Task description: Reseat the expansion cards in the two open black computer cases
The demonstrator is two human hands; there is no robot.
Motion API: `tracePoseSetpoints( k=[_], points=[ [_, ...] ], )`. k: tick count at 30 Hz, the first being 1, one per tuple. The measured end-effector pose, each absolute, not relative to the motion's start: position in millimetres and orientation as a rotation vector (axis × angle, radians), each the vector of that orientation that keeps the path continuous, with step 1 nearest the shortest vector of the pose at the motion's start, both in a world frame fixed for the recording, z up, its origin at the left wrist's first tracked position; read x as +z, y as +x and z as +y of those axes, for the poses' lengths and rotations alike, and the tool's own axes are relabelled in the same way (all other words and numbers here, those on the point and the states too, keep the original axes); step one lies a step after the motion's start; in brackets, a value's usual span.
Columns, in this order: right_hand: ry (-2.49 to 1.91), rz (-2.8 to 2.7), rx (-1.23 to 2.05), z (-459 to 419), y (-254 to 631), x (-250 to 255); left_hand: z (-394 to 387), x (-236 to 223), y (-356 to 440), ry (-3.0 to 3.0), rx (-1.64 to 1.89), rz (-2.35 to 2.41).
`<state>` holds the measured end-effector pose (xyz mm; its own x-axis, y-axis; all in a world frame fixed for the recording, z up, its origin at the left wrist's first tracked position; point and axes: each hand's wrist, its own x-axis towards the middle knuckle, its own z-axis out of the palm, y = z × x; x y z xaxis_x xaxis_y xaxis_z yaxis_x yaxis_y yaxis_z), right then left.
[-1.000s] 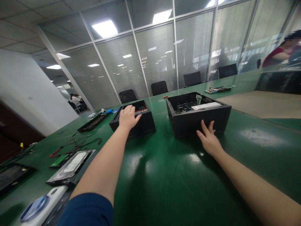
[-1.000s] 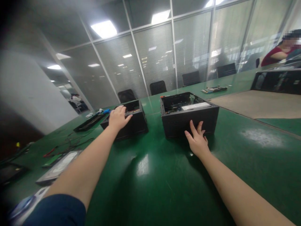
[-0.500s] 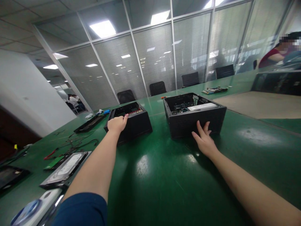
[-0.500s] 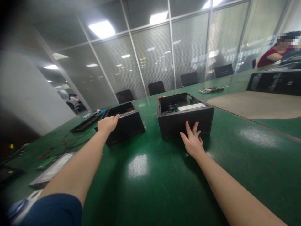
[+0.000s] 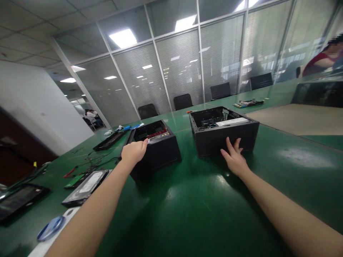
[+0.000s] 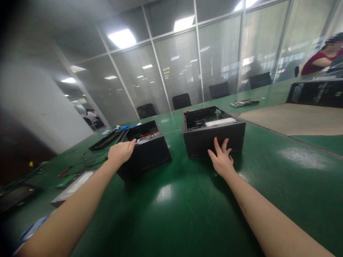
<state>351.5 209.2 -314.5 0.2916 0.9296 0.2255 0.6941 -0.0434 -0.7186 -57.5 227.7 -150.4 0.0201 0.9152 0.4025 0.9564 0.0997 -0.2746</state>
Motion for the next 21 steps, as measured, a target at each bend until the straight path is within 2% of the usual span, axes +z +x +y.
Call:
tracePoseSetpoints(
  k=[7, 16, 21],
  points=[
    [-1.803, -1.476, 0.4, 210, 353, -316, 165, -143, -41, -1.9, -0.031, -1.89],
    [-1.806, -1.468, 0.373, 209, 352, -314, 40, -126, -8, -2.112, 0.037, -1.992],
    [-1.791, -1.473, 0.372, 210, 354, -315, -21, -129, -3, -2.315, -0.071, -1.874]
  ],
)
